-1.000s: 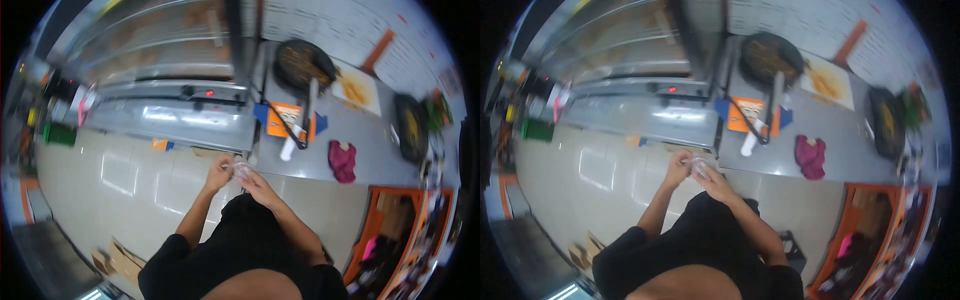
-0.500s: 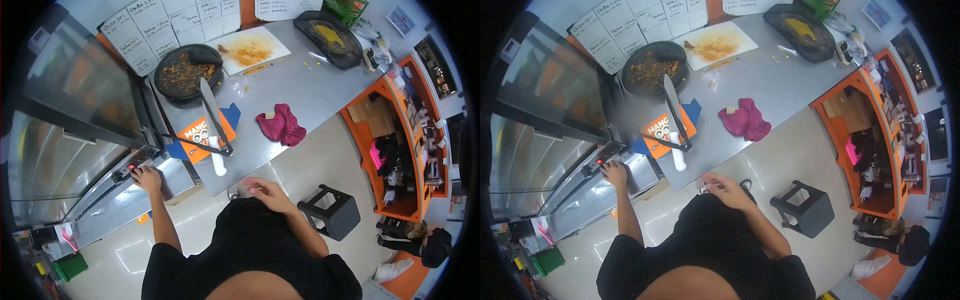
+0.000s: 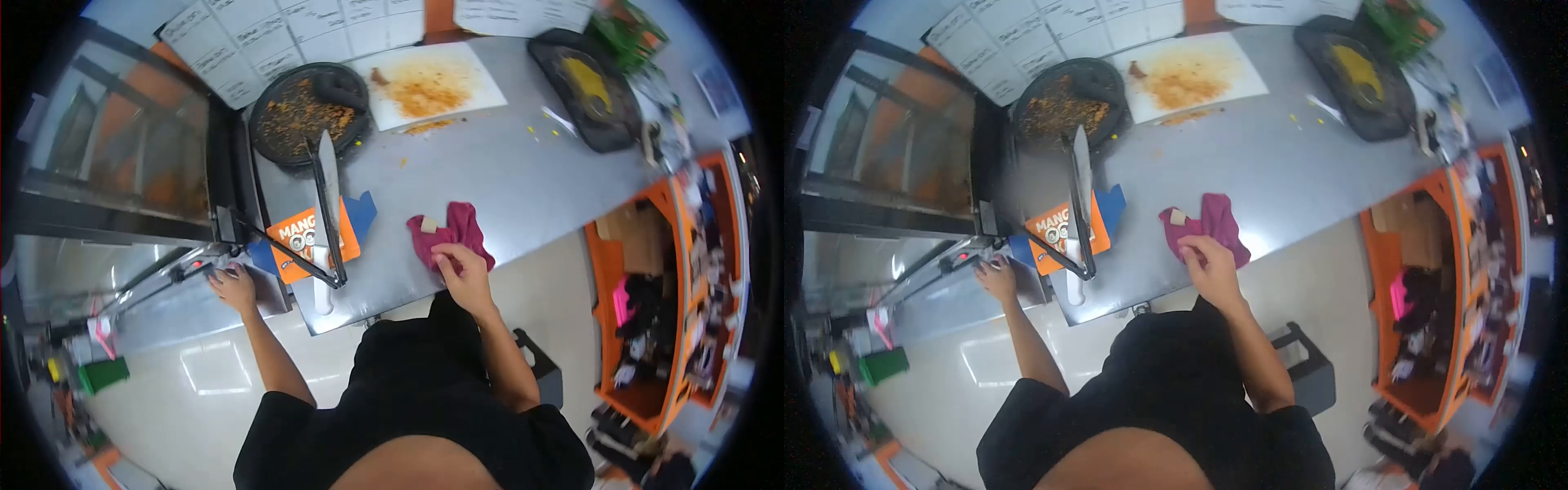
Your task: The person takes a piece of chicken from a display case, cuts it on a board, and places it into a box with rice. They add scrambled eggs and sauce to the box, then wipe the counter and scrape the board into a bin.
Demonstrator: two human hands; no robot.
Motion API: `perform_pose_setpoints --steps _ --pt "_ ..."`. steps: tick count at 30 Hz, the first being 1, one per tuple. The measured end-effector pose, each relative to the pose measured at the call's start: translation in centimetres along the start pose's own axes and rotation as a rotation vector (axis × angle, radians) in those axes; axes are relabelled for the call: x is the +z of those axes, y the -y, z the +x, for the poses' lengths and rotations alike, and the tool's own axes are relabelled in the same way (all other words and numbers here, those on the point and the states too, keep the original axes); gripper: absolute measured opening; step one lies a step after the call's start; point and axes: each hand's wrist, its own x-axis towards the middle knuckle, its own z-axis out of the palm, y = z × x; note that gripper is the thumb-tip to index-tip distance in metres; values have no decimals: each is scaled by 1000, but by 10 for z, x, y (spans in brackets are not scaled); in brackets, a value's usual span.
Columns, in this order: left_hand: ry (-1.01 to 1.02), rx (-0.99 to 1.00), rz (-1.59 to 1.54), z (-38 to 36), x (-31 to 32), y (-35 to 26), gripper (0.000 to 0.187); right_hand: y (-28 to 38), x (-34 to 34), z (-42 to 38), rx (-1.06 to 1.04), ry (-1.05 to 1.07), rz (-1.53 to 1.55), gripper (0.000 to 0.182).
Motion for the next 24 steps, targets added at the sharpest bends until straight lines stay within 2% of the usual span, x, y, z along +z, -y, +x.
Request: perform_pose_setpoints --steps 1,2,3,5,7,9,11,13,15,16,17,18,19,20,21,23,24 --pt "-74 36 -173 -12 -6 6 59 -8 -5 10 -13 41 24 21" --pt "-126 0 -317 -27 -21 5 44 -14 -8 17 -25 28 67 22" --pt "-153 -28 -285 -49 -36 4 44 -17 -13 23 -34 15 109 24" --pt "9 -424 -928 -100 -83 -38 38 -23 -22 32 29 104 156 23" --pt "63 -404 -987 -145 -110 -75 36 -29 -27 36 8 243 237 19" --pt "99 -293 -895 -176 -131 -119 41 -26 -19 36 77 424 279 13" --pt "89 -115 -775 -195 -140 -163 51 -22 7 36 51 766 330 18" --pt "55 265 -357 -194 -143 -183 62 -31 59 26 397 1074 556 29" --pt "85 235 -274 -196 -138 -190 59 -28 104 23 730 1259 819 42" --pt "129 210 -190 -194 -137 -192 56 -27 124 22 714 1262 820 42" --pt "118 219 -188 -193 -140 -193 56 -22 140 21 840 1247 958 42" --pt "193 148 -177 -191 -145 -195 51 -19 154 21 965 1221 1097 42" --pt "270 80 -168 -187 -148 -195 46 -10 159 21 948 1212 1104 42" --pt "195 128 -194 -185 -142 -186 35 -3 161 18 921 1183 1167 39" --pt "194 144 -206 -182 -140 -178 35 2 161 18 892 1151 1225 37" --pt "207 117 -381 -176 -141 -167 33 18 152 19 915 1071 1189 30" --pt "182 127 -353 -173 -142 -161 29 13 157 14 866 1003 1042 29"
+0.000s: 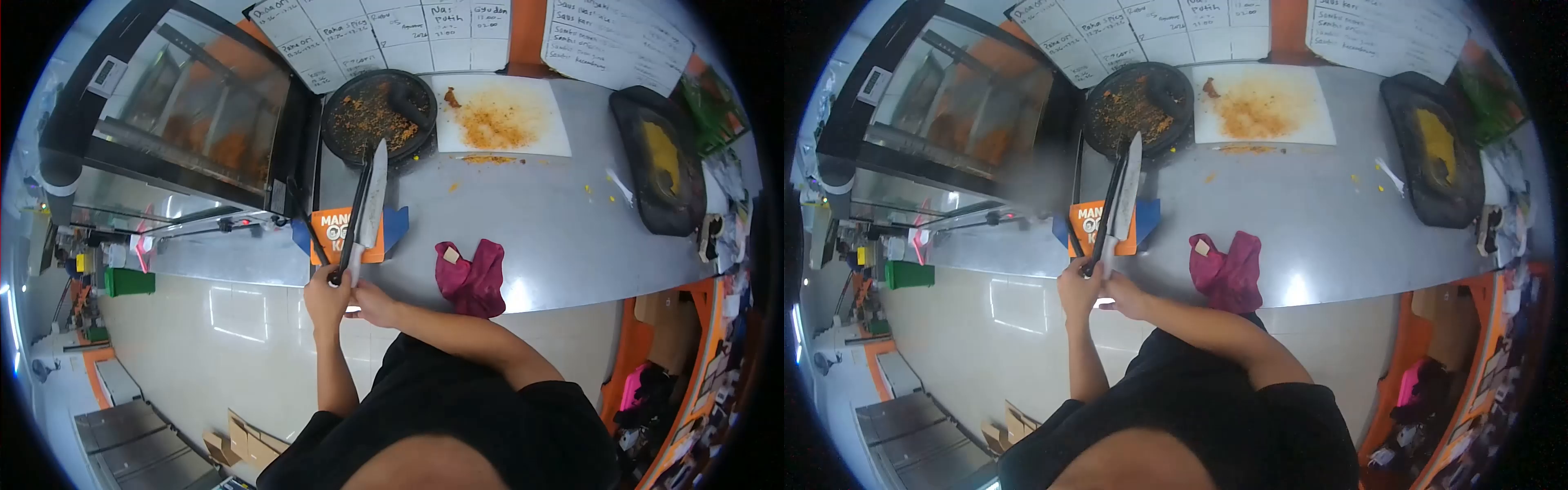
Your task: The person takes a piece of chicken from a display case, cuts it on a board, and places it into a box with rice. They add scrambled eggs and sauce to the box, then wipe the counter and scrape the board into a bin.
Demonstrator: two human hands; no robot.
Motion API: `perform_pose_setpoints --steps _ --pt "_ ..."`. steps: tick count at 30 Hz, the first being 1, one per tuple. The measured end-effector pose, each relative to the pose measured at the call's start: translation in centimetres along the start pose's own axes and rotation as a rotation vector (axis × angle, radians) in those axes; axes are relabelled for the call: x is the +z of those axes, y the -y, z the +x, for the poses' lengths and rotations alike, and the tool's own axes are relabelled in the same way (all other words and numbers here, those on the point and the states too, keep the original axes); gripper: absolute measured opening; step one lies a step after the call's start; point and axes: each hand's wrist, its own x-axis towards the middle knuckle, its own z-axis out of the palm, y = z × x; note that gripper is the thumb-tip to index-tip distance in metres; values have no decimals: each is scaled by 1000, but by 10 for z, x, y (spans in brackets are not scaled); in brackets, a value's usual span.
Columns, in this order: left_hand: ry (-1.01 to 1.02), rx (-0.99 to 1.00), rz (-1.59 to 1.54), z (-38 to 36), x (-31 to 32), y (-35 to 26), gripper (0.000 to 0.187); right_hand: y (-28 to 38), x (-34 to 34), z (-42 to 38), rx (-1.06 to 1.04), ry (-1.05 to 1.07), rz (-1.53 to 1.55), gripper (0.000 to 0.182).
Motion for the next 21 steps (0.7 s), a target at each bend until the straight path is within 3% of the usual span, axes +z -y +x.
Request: perform_pose_setpoints --steps 2,5,8,11,13,15,16,17,19,20,21 --pt "22 -1 -26 6 -6 7 28 -2 4 -2 -121 -241 -191 26" --pt "54 21 -77 7 -4 20 23 -2 -3 -28 -312 -344 -221 22" --pt "9 146 48 10 2 31 27 8 -8 -68 -410 -327 -284 21" --pt "53 56 195 4 3 30 37 11 -25 -115 -417 -316 -353 23" --pt "76 51 206 1 0 27 45 21 -27 -156 -453 -403 -574 39" --pt "95 11 228 -2 -9 14 51 28 -28 -191 -531 -334 -414 54" --pt "18 87 224 -3 -8 13 59 30 -36 -204 -552 -292 -406 62" --pt "-132 236 276 -2 -9 11 61 41 -37 -216 -538 -333 -455 53" --pt "-297 316 220 -4 -11 -12 46 42 -72 -226 -552 -546 -496 39" --pt "-304 318 221 -4 -5 -25 46 51 -74 -229 -504 -869 -521 29" --pt "-222 418 42 -6 1 -38 38 48 -100 -229 -492 -1161 -761 32"
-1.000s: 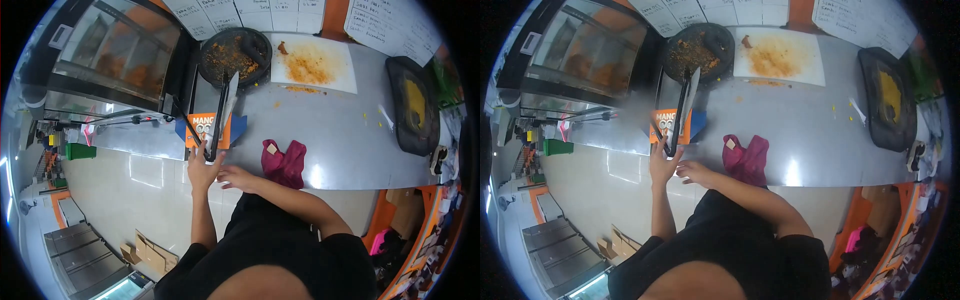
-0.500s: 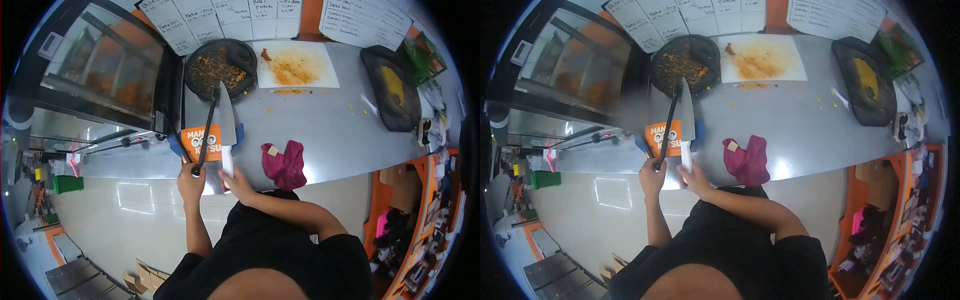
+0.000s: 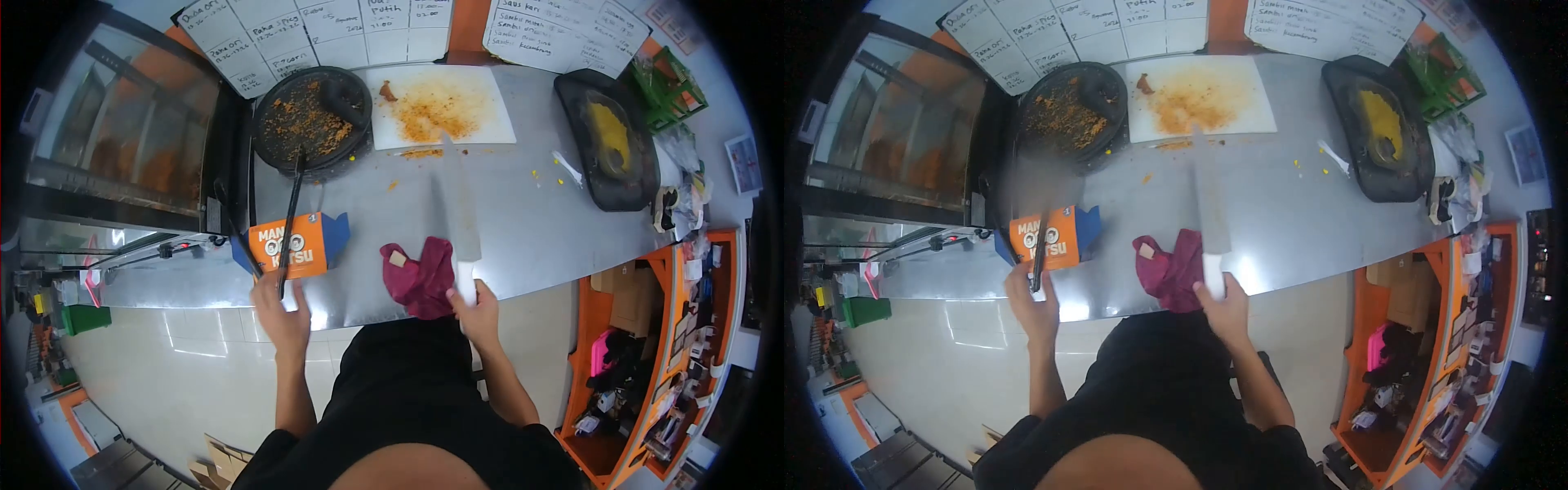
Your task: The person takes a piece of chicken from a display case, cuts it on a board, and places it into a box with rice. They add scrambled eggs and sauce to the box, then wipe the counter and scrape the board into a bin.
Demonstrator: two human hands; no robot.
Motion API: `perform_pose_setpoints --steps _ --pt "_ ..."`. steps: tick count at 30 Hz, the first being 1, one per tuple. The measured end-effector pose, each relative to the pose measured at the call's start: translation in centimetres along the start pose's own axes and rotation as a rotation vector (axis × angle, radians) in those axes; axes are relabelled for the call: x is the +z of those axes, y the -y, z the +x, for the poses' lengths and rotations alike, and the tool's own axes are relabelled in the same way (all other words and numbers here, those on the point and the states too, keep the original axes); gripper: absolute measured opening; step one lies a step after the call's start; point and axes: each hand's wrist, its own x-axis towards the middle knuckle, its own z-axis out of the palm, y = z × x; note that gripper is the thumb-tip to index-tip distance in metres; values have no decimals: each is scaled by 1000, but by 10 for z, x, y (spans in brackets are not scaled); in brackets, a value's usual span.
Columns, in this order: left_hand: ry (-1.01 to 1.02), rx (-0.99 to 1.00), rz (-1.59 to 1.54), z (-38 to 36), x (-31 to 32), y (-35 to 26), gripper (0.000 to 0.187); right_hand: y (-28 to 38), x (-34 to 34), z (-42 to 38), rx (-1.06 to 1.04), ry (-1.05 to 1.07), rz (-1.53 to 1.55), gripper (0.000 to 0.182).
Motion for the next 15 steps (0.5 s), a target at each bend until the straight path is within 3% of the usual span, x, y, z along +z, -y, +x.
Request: perform_pose_setpoints --steps 2,5,9,11,15 --pt "95 71 -326 5 24 -36 19 -11 -25 25 -21 -130 -106 35" --pt "313 -101 -673 24 95 -91 24 -33 -75 53 -155 -224 -172 39" --pt "213 -159 -402 82 212 -105 32 -47 -140 89 -147 -340 -404 43" --pt "145 -283 -387 113 256 -100 35 -53 -168 107 -212 -379 -450 43" --pt "93 -329 -203 144 272 -102 36 -61 -206 148 -377 -429 -588 42"
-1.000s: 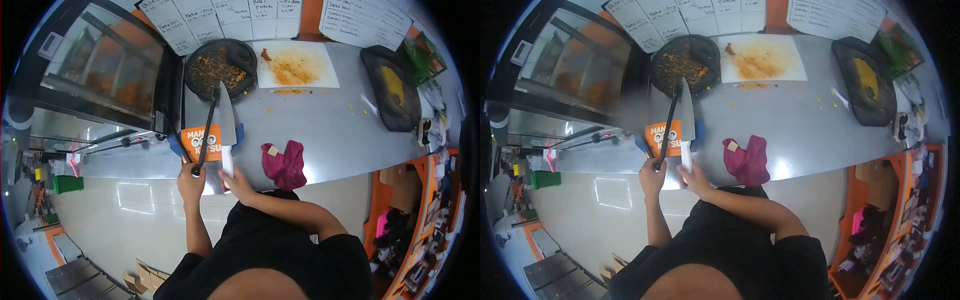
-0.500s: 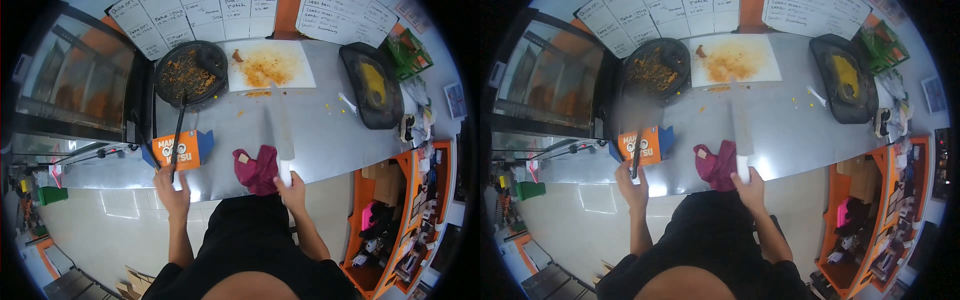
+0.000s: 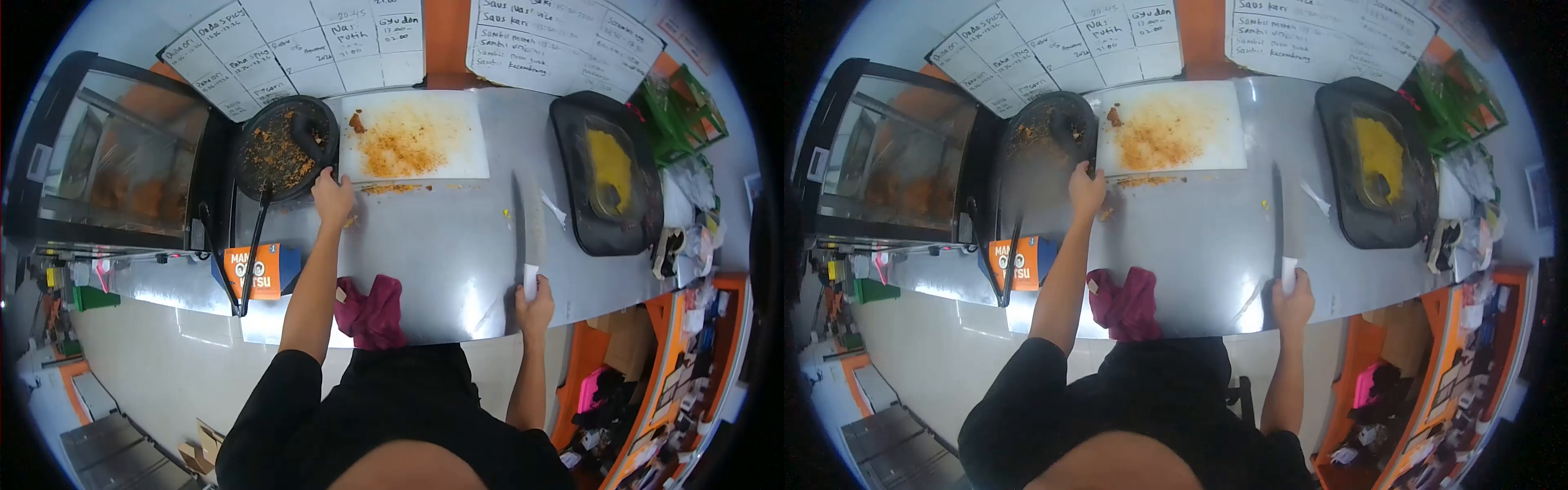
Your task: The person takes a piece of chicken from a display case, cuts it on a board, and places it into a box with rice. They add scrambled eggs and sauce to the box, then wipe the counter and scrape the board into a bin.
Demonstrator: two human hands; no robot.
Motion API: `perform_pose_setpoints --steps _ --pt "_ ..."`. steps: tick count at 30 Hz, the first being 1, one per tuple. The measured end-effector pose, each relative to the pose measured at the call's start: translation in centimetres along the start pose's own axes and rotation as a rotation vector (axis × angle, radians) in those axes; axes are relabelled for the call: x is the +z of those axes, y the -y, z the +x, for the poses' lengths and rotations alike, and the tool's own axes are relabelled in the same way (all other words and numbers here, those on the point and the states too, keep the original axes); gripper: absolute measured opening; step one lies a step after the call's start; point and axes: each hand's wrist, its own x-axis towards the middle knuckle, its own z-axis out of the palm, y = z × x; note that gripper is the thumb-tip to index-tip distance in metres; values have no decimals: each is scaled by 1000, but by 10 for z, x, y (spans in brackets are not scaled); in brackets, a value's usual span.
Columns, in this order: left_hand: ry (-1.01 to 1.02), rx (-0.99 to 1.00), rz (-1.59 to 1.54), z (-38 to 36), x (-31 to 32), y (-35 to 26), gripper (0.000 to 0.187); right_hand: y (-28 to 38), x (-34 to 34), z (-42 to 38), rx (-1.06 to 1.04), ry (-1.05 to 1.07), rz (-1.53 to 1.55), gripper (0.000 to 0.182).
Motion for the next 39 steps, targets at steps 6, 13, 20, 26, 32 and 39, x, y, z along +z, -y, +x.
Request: perform_pose_setpoints --steps 6,13,20,26,32,39 --pt "73 156 12 -91 -78 2 39 -33 -8 27 -96 91 -128 43" --pt "531 3 84 -207 -139 1 23 66 12 32 -405 192 155 44" --pt "609 -80 -672 -183 -133 -56 19 200 81 -48 -437 789 653 49" --pt "327 -53 -524 -114 -109 -38 22 177 74 -7 -43 526 610 39" --pt "66 37 -283 -22 -18 -8 37 168 68 -38 -654 506 -127 51" --pt "116 -117 55 9 35 -20 59 126 81 107 -163 112 398 34"
